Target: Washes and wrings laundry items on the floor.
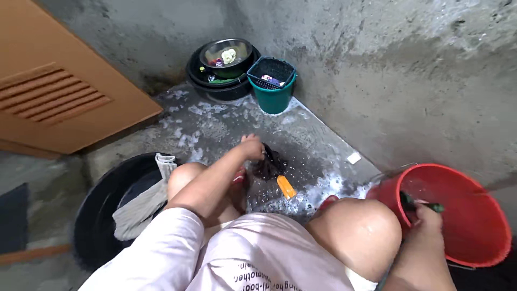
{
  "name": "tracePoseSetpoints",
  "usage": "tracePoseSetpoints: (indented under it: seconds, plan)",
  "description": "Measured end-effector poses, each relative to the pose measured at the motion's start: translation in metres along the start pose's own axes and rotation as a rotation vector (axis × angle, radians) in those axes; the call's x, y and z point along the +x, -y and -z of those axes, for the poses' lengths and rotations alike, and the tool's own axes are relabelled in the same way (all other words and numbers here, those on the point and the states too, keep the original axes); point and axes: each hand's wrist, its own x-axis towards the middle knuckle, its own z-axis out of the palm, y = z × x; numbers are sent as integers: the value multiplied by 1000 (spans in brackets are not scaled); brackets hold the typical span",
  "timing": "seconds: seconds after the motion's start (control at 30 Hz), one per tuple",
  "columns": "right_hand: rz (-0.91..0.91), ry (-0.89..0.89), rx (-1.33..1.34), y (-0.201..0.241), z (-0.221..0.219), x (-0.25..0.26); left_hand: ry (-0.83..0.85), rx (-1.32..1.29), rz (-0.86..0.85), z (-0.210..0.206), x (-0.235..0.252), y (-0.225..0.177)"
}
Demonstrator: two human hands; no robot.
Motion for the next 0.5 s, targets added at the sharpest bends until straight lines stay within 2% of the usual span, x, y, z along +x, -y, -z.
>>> tracePoseSetpoints:
  seconds: [0.07,0.13,0.23,0.3,0.4,0.47,0.5]
  plan:
    - [-80,-44,332,5,7,-9,-98,-8,-59,42,-21,-2]
    - [-105,-100,545,11,26,-25,-187,-27,-124,83,-47,-3]
    - [-45,-167,670,22,61,-56,-329,-43,-228,129,-84,-2]
    - [-1,-206,698,35,81,-82,-447,-65,-276,145,-99,0]
    - [73,-210,676,66,104,-124,-645,-172,-237,122,-80,1]
    - [135,-201,681,87,114,-152,-725,-245,-102,67,-39,-1]
    - [167,-182,703,96,120,-164,-689,-251,-8,26,-16,-2]
